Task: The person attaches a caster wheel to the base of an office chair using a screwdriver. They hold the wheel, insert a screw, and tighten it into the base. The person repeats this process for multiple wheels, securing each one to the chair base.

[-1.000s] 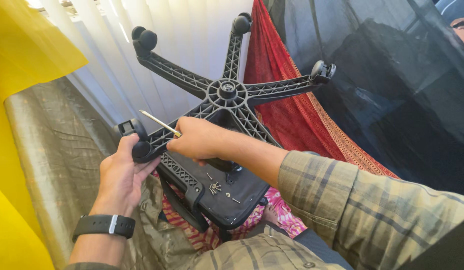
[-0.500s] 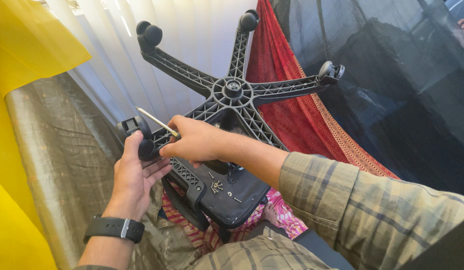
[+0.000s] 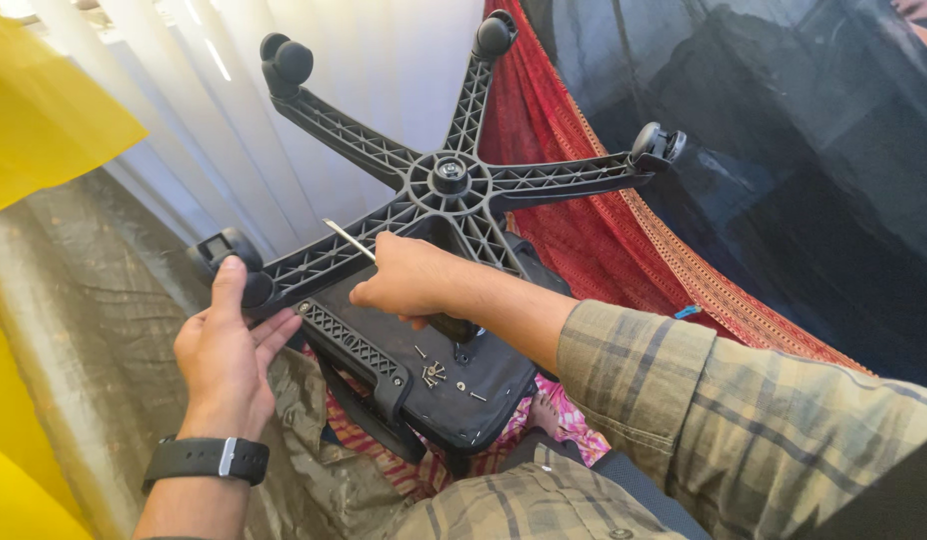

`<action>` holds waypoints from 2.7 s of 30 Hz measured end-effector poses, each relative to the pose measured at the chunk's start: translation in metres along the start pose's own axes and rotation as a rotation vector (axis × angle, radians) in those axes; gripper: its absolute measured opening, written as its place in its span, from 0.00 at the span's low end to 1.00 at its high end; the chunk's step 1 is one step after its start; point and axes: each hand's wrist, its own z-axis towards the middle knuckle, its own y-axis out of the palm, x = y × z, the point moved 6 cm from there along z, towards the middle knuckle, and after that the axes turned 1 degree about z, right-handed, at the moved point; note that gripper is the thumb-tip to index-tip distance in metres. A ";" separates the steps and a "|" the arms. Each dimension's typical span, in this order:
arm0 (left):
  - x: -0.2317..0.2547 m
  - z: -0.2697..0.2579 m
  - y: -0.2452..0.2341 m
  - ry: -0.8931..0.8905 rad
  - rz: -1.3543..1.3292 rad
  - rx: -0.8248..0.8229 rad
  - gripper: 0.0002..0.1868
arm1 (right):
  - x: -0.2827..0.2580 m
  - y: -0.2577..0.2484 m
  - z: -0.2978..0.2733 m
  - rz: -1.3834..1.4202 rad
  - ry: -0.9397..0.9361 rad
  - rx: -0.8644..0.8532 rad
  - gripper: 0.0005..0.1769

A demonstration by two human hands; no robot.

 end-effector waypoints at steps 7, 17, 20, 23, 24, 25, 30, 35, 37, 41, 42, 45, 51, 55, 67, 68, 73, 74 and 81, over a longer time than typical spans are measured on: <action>0.008 0.070 0.006 0.083 -0.069 0.045 0.26 | 0.030 -0.046 -0.012 -0.456 0.169 0.107 0.20; 0.013 0.096 0.052 0.335 0.372 -0.067 0.33 | 0.089 -0.065 -0.021 -0.397 0.406 0.025 0.21; 0.004 0.074 0.079 0.200 0.440 -0.299 0.34 | 0.094 -0.058 -0.014 -0.280 0.363 -0.079 0.25; -0.019 0.042 0.097 -0.066 0.629 -0.554 0.34 | 0.102 -0.045 -0.008 -0.070 0.341 -0.110 0.22; -0.026 0.030 0.102 -0.158 0.681 -0.638 0.33 | 0.105 -0.039 -0.006 0.027 0.320 -0.122 0.23; -0.034 0.017 0.106 -0.252 0.732 -0.723 0.32 | 0.106 -0.032 -0.005 0.125 0.299 -0.133 0.24; -0.055 -0.026 0.113 -0.517 0.869 -0.932 0.30 | 0.112 -0.014 -0.001 0.317 0.248 -0.121 0.21; -0.060 -0.030 0.115 -0.560 0.784 -0.837 0.28 | 0.101 -0.013 -0.002 0.132 0.186 -0.078 0.17; -0.064 -0.028 0.111 -0.563 0.772 -0.790 0.27 | 0.096 -0.013 -0.002 0.029 0.155 -0.087 0.16; -0.068 -0.025 0.108 -0.552 0.705 -0.796 0.24 | 0.090 -0.013 -0.005 -0.025 0.097 -0.091 0.14; -0.068 -0.025 0.109 -0.572 0.670 -0.811 0.23 | 0.089 -0.012 -0.007 -0.016 0.086 -0.095 0.16; -0.066 -0.024 0.113 -0.607 0.662 -0.823 0.21 | 0.084 -0.013 -0.011 -0.021 0.066 -0.065 0.22; -0.062 -0.020 0.106 -0.596 0.785 -0.789 0.20 | 0.068 -0.022 -0.016 -0.025 -0.022 0.080 0.40; -0.062 -0.022 0.105 -0.584 0.794 -0.803 0.19 | 0.059 -0.021 -0.021 -0.108 -0.148 0.062 0.40; -0.065 -0.025 0.087 -0.700 0.718 -0.929 0.18 | 0.062 -0.020 -0.027 -0.049 -0.100 0.026 0.34; -0.065 -0.025 0.086 -0.706 0.705 -0.932 0.18 | 0.061 -0.020 -0.027 -0.052 -0.103 0.021 0.34; -0.064 -0.022 0.081 -0.695 0.797 -0.931 0.16 | 0.056 -0.020 -0.027 -0.090 -0.089 0.005 0.35; -0.064 -0.022 0.079 -0.697 0.850 -0.916 0.16 | 0.056 -0.020 -0.027 -0.093 -0.087 0.006 0.35; -0.053 -0.025 0.075 -0.760 0.877 -0.882 0.16 | 0.055 -0.015 -0.027 -0.064 -0.108 -0.004 0.33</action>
